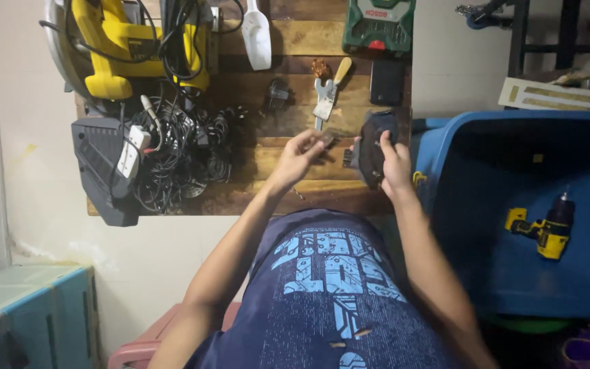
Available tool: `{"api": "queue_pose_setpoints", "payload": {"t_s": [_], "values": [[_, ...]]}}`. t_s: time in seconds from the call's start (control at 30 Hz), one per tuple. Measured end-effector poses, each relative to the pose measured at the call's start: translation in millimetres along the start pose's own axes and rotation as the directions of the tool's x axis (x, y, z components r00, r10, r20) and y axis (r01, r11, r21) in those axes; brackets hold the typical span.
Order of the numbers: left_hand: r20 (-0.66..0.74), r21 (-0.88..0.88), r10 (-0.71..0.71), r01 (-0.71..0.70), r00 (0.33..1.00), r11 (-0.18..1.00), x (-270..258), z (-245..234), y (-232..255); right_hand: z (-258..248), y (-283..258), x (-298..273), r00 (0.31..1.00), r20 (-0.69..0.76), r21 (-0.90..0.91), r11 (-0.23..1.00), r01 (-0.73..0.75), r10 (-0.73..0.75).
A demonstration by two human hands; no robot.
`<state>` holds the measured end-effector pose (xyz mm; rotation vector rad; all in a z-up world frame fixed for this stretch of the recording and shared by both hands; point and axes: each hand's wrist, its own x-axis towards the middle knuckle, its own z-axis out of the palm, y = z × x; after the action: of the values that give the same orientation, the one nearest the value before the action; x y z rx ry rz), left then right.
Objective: Assembling or repairing a small black plastic housing or clip at a workbench.
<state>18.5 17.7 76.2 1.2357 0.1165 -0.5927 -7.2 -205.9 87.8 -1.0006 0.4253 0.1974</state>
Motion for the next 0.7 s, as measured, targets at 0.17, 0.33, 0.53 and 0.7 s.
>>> {"api": "queue_pose_setpoints", "payload": {"t_s": [0.17,0.33,0.53,0.7], "values": [[-0.072,0.153,0.002,0.009,0.997,0.988,6.6,-11.6,-13.3,-60.0,54.4,13.7,0.988,0.08,-0.337,0.929,0.15,-0.131],[-0.178,0.328,0.111,-0.047,0.978,0.943,10.8,-11.3,-36.4,1.5,24.0,-21.9,0.934,0.21,-0.777,0.53,0.339,-0.29],[-0.077,0.132,0.008,0.002,0.997,0.991,16.1,-19.0,-96.6,17.1,24.7,-24.2,0.783,0.379,-0.778,0.289,0.558,-0.492],[-0.068,0.176,0.082,-0.069,0.994,0.982,9.8,-2.9,-83.2,2.9,57.1,-12.6,0.896,0.31,-0.891,0.231,0.39,-0.318]]}}
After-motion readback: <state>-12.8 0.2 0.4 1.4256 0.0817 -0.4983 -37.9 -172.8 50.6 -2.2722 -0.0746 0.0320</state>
